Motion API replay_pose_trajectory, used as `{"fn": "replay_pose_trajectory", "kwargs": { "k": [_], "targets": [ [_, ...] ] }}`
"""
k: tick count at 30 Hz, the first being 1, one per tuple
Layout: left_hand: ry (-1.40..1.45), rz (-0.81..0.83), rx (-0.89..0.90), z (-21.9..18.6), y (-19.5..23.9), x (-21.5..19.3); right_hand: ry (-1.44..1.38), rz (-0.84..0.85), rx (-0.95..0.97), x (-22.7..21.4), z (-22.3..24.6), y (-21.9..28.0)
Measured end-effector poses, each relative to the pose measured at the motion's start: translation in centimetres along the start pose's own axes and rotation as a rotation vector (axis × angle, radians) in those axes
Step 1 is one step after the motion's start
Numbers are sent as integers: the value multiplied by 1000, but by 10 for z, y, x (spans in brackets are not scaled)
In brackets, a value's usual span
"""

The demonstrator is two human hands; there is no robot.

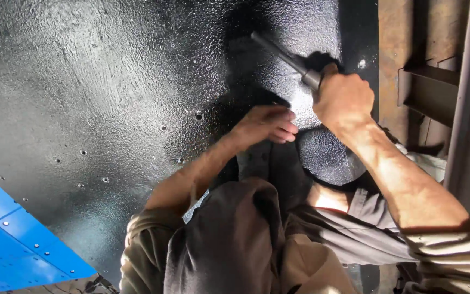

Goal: The person sits inside a large black steel structure and uses a T-handle tap wrench to thread holes in the metal plate, steadying the surface with one hand while turning the tool with the other. They reposition the tool to different holes along the panel and later work on holes near the edge with a wrench.

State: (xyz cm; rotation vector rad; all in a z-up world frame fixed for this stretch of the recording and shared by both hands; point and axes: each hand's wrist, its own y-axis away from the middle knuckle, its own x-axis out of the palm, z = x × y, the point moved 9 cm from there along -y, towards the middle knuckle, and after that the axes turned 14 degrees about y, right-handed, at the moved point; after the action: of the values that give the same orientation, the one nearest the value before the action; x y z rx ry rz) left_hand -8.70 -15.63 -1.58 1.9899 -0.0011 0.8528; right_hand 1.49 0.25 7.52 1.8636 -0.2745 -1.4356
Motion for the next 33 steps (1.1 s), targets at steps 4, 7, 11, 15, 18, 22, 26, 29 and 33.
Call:
{"fn": "replay_pose_trajectory", "kwargs": {
  "k": [4,7,11,15,18,22,26,29,33],
  "targets": [
    [21,339,-37,51,-16,76,-167,1,140,3,-12,-2],
    [118,467,65,94,-42,102,-336,-53,225,11,-21,2],
    [330,525,197,129,-66,97,-774,-55,356,22,-26,14],
    [207,392,156,66,-10,99,-1123,46,364,22,-26,25],
    [-76,287,166,42,13,85,-1059,64,282,0,-34,38],
    [-259,160,298,24,27,57,-96,-631,-363,-102,-2,69],
    [-439,4,365,2,33,26,340,-270,-714,-21,-4,27],
    [-489,-73,388,-63,50,18,267,-263,-759,-27,-11,27],
    [-591,-137,437,-126,40,7,347,535,-322,-4,-16,27]
  ]
}}
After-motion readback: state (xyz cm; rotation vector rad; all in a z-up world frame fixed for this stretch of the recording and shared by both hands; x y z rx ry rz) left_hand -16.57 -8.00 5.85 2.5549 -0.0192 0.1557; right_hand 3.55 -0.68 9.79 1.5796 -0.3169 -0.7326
